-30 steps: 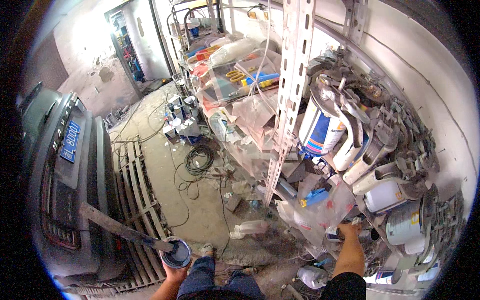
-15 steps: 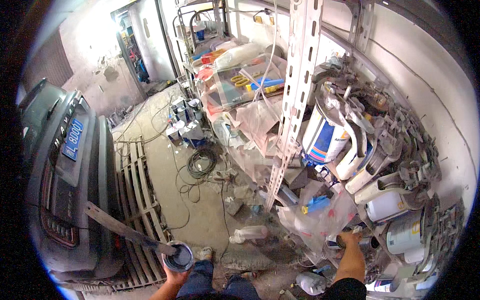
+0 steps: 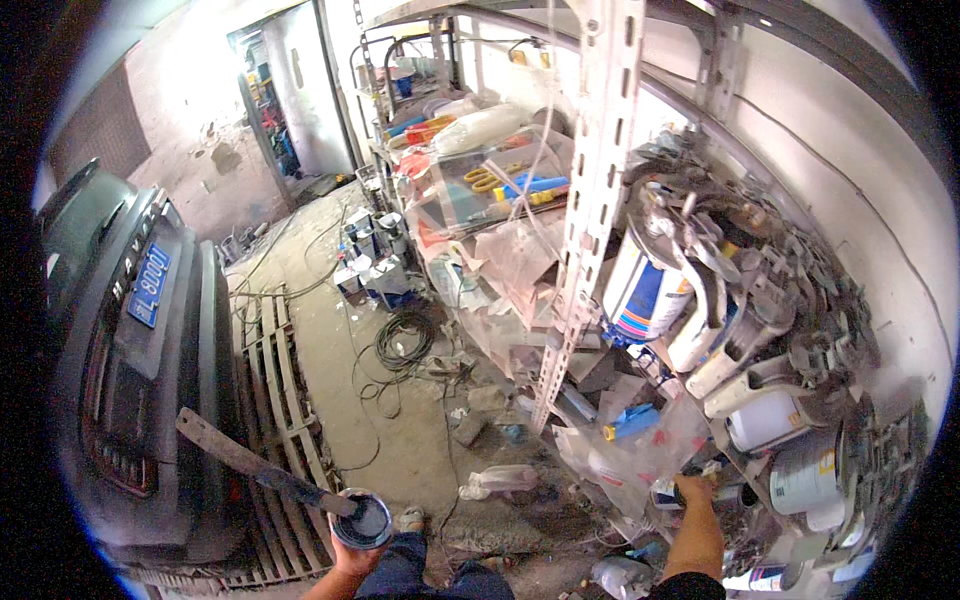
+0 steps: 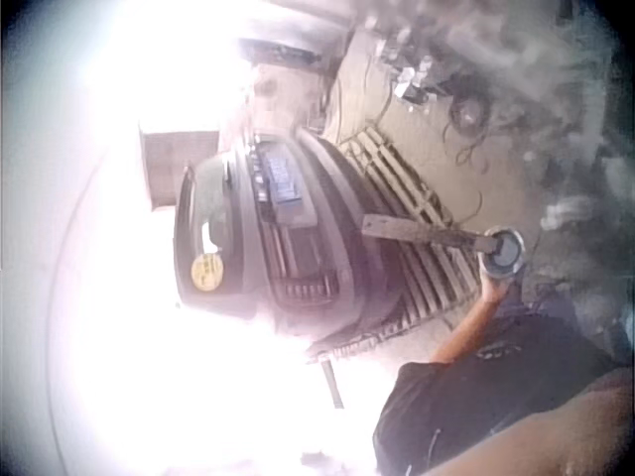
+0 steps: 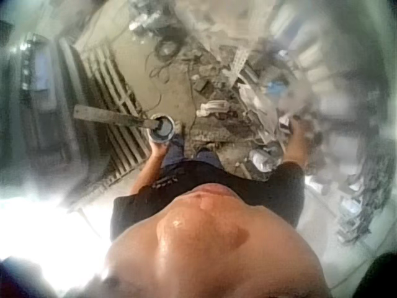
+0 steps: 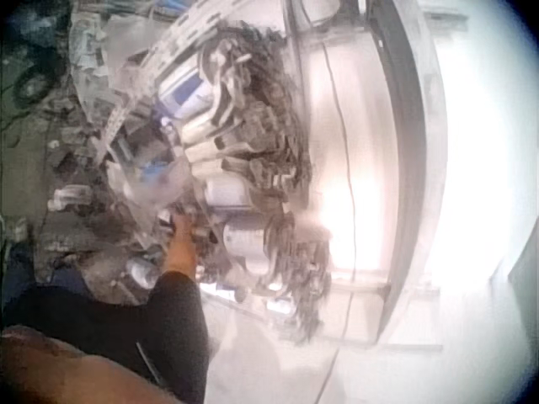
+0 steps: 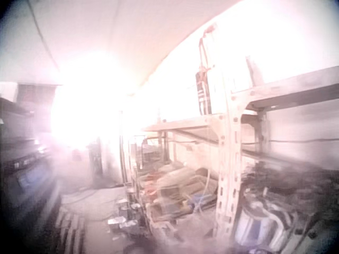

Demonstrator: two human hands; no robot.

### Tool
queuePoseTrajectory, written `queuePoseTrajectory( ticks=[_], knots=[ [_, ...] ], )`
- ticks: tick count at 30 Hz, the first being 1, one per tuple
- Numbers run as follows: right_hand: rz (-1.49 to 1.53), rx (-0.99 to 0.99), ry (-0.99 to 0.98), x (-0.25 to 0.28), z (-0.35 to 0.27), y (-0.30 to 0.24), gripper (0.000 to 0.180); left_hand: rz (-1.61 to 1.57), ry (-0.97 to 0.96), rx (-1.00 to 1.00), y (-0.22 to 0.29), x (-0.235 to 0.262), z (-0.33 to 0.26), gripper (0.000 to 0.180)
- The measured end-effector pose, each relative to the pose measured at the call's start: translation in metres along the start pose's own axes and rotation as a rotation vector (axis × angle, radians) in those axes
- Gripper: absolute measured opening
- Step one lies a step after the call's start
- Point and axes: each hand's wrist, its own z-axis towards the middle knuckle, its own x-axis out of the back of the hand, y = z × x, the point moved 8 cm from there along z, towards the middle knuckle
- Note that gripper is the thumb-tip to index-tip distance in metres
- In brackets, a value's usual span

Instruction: The person mixes a gray liquid in a small can using a metal stirrer. They walk to a shelf, pick up a second can, and pour its contents into the first can. They then return to the car and continue stirring the mixture.

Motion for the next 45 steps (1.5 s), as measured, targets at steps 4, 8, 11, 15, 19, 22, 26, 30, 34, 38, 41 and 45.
queuePoseTrajectory(
  ticks=[4,8,11,15,19,22,26,30,34,38,41,45],
  knots=[
    [0.058,-0.018,0.179,0.003,-0.011,0.001,0.09,0.159,-0.098,0.05,-0.013,-0.01,0.011,0.073],
    [0.139,0.188,0.336,0.024,-0.064,-0.032,0.085,-1.115,0.016,0.75,-0.099,0.002,0.011,0.052],
    [0.254,0.193,0.484,0.033,-0.099,-0.009,0.091,-0.612,-0.22,0.585,-0.054,-0.033,0.044,0.048],
    [0.377,0.075,0.435,0.018,-0.217,0.013,0.102,-0.624,-0.362,0.957,-0.162,-0.045,0.065,0.057],
    [0.497,-0.185,0.405,-0.072,-0.344,0.041,0.098,-0.465,-0.927,0.383,-0.039,-0.12,0.078,0.051],
    [0.449,-0.409,0.268,-0.161,-0.448,0.066,0.1,-0.709,-1.163,0.853,-0.063,-0.146,0.063,0.049],
    [0.522,-0.773,0.042,-0.299,-0.586,0.083,0.1,-0.652,-1.36,1.322,-0.028,-0.157,0.0,0.034],
    [0.614,-0.991,-0.114,-0.428,-0.71,0.061,0.098,-0.504,-1.587,1.14,-0.074,-0.155,-0.031,0.031],
    [0.769,-1.185,-0.156,-0.513,-0.804,0.034,0.096,-0.191,-1.961,-0.328,-0.027,-0.135,-0.091,0.071],
    [0.978,-1.316,-0.253,-0.59,-0.855,0.005,0.098,-0.279,-2.138,-0.667,-0.005,-0.11,-0.188,0.073],
    [1.095,-1.355,-0.147,-0.644,-0.876,-0.018,0.098,-0.297,-2.138,-0.876,-0.012,-0.084,-0.243,0.074],
    [1.245,-1.499,-0.133,-0.662,-0.912,-0.035,0.099,-0.44,-2.446,-0.706,-0.014,-0.025,-0.323,0.082]
  ],
)
